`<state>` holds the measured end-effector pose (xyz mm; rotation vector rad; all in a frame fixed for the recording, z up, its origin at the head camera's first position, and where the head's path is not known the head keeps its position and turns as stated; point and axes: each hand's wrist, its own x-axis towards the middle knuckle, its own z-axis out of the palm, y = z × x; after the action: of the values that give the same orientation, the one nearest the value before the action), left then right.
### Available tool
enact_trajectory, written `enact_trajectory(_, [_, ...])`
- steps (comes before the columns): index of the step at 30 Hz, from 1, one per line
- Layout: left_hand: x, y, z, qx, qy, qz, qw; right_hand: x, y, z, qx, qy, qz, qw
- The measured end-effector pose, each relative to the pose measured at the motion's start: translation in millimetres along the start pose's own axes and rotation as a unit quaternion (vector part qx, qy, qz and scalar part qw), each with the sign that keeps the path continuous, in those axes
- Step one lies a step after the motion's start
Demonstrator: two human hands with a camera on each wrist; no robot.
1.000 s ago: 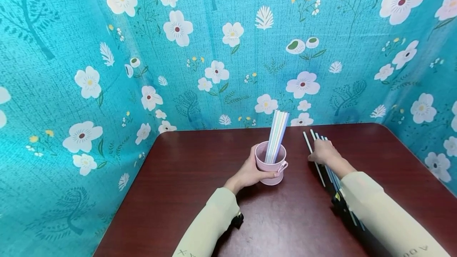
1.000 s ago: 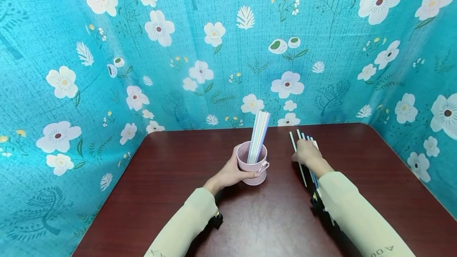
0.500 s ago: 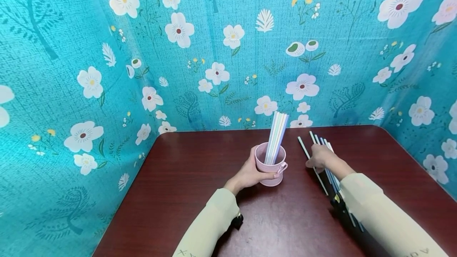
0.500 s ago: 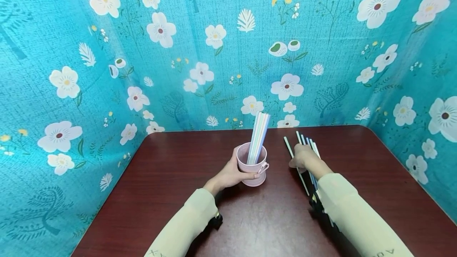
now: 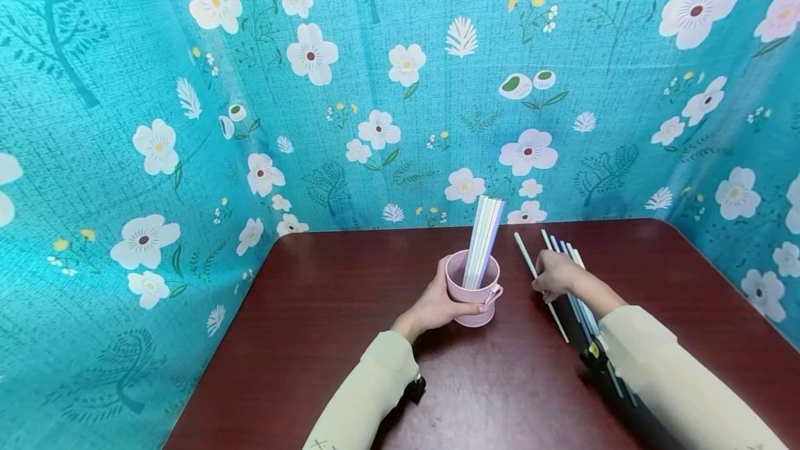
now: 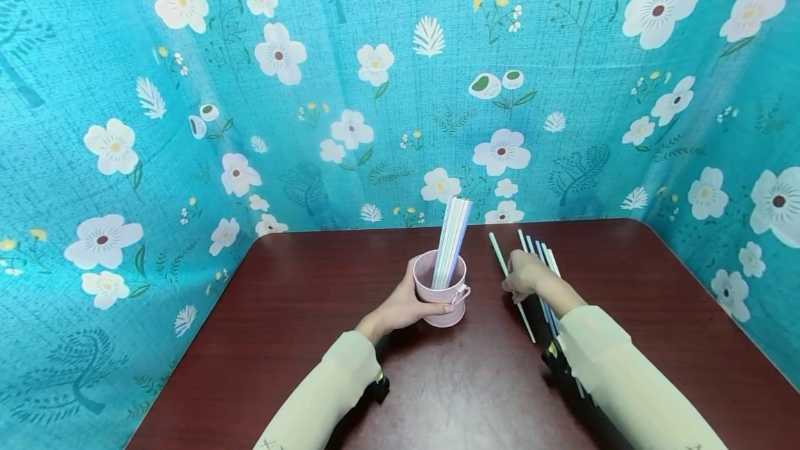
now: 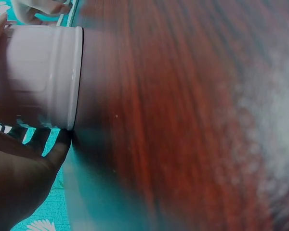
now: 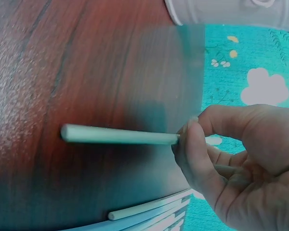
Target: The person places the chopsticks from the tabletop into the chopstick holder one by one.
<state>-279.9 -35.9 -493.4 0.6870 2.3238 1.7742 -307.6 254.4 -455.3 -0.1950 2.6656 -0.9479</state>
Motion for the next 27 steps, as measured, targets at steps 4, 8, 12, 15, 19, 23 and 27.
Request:
enact_trajectory(4, [0.4, -0.8, 0.1, 0.003, 0.002, -0.002, 1.0, -3, -6, -2, -0.005, 0.005, -0.005, 1.0])
enact_trajectory(8, [1.4, -2.4, 0.8, 0.006, 0.0, -0.005, 1.0, -5, -9, -3, 0.016, 0.016, -0.014, 1.0])
enact_trajectory(12, [1.8, -2.3, 1.0, 0.005, -0.001, -0.004, 1.0, -9, -13, -5, 0.03, 0.027, -0.031, 0.999])
enact_trajectory(15, [1.7, -1.8, 1.0, 0.006, 0.001, -0.006, 1.0, -12, -19, -9, 0.02, 0.051, -0.05, 0.997])
enact_trajectory(19, [2.2, -1.3, 1.0, 0.004, 0.002, -0.009, 0.9999, -13, -26, -14, 0.006, 0.113, -0.065, 0.991])
enact_trajectory(23, [1.8, -1.7, 1.1, 0.003, 0.0, -0.01, 0.9999, -14, -29, -19, 0.003, 0.171, -0.074, 0.982])
enact_trajectory(27, [1.3, -2.5, 0.9, 0.005, 0.001, -0.006, 1.0, -16, -34, -22, -0.003, 0.23, -0.098, 0.968])
